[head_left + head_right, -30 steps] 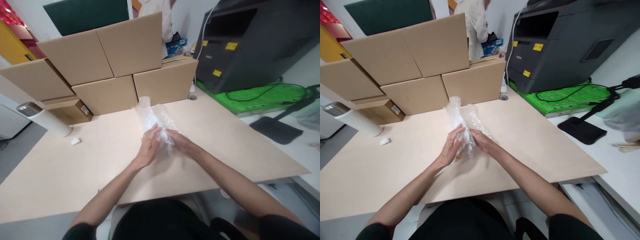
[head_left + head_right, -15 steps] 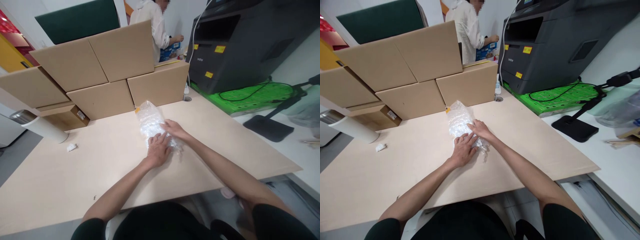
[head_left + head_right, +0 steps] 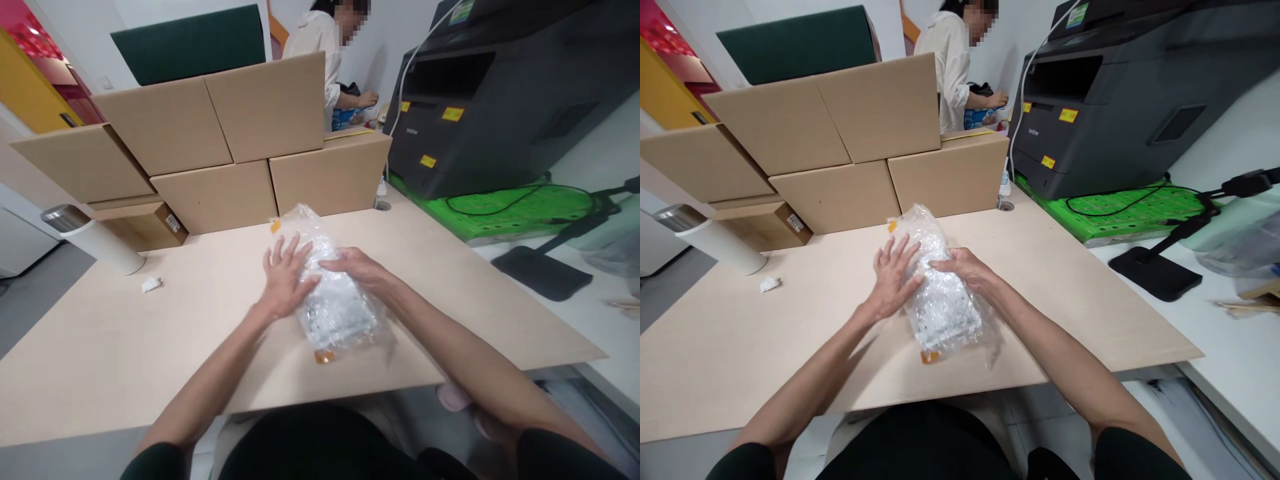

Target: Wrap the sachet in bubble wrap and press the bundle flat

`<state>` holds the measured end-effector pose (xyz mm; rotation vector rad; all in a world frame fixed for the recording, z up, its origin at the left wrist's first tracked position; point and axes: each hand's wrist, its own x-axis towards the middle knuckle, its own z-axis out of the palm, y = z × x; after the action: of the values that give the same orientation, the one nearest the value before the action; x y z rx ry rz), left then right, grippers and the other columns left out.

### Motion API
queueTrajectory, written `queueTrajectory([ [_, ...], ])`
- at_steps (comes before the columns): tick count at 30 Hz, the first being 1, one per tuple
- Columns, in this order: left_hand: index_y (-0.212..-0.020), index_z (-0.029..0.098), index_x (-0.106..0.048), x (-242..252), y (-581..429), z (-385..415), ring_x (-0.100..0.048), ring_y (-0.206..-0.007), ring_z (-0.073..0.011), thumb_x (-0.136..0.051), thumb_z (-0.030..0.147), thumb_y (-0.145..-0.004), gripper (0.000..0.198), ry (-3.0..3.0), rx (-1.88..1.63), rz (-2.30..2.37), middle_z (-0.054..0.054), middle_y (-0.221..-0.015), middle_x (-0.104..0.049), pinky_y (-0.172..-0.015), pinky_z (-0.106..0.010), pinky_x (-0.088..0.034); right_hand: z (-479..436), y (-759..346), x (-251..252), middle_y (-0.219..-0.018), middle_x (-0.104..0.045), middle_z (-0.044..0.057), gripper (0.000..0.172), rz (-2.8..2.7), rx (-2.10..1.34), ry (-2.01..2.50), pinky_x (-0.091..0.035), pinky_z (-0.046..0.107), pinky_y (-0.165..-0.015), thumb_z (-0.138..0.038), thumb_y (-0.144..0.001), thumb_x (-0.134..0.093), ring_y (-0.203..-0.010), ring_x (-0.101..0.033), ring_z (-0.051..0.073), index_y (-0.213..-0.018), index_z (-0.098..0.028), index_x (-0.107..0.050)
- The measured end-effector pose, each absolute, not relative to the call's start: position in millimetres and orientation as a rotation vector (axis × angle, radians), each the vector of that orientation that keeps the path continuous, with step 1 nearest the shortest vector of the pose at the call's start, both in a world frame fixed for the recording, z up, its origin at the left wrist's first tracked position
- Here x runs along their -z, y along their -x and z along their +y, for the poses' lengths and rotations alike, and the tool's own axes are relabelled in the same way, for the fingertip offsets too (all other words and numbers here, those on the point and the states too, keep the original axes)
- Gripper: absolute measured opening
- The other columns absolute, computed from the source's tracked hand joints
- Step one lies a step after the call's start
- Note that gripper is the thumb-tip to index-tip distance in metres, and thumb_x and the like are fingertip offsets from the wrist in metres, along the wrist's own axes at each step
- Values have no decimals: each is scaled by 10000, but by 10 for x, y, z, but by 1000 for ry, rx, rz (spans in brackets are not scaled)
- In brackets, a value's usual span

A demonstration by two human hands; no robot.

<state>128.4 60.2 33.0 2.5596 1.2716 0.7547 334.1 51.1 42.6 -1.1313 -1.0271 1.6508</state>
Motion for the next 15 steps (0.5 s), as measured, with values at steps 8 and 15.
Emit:
queueTrajectory([
  [8,-1299,230,-640,-445,-680,611,-553,-1279,-363,-393,812,-848,777,-1495,-662,704,-128,-1339,-641,-1058,-473,-431,194,-3127,-657,-757,-714,6,423,-1009,-1555,966,-503,274,-589,-421,-580,-907,-633,-649,151,-824,-184,-656],
  [15,-1163,172,-608,-171,-847,465,-697,-956,-273,-878,428,-651,634,-966,-1066,841,-98,-1045,-726,-863,-370,-540,666,-2786,-228,-687,-631,-21,521,-833,-1267,1144,-479,287,-577,-564,-546,-867,-615,-586,149,-733,-218,-526],
])
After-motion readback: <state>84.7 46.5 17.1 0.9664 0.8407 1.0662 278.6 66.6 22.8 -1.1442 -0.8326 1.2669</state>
